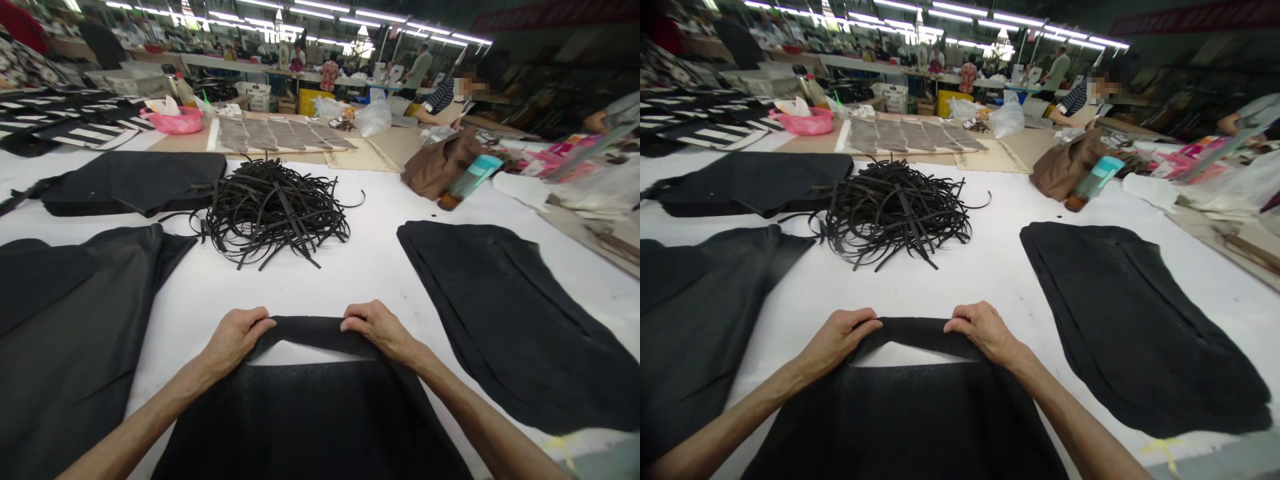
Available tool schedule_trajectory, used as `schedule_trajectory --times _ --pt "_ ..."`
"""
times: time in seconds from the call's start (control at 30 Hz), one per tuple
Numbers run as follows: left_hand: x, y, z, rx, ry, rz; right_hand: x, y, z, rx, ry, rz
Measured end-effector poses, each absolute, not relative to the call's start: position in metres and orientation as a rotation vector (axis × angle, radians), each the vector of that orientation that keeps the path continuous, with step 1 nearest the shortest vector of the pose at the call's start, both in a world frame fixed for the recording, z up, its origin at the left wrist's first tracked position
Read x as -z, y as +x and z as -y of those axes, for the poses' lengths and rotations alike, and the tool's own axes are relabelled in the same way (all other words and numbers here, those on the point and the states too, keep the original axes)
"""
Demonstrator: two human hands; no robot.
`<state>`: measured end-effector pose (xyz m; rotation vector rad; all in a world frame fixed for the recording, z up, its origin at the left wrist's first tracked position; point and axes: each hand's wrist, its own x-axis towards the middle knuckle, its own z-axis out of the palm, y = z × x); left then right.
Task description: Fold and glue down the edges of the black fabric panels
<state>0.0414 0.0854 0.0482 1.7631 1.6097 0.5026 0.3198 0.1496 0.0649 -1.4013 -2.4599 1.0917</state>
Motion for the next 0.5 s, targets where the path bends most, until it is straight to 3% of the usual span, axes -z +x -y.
schedule_trajectory --times 0.23,0.5 --pt "-0.047 0.039 -0.087 -0.495 1.684 -1.610 -0.066 0.372 -0.145 -1.474 -1.593 2.297" --pt "-0.051 0.031 -0.088 -0.438 1.562 -1.586 -0.055 0.390 -0.129 -0.986 -1.668 2.303"
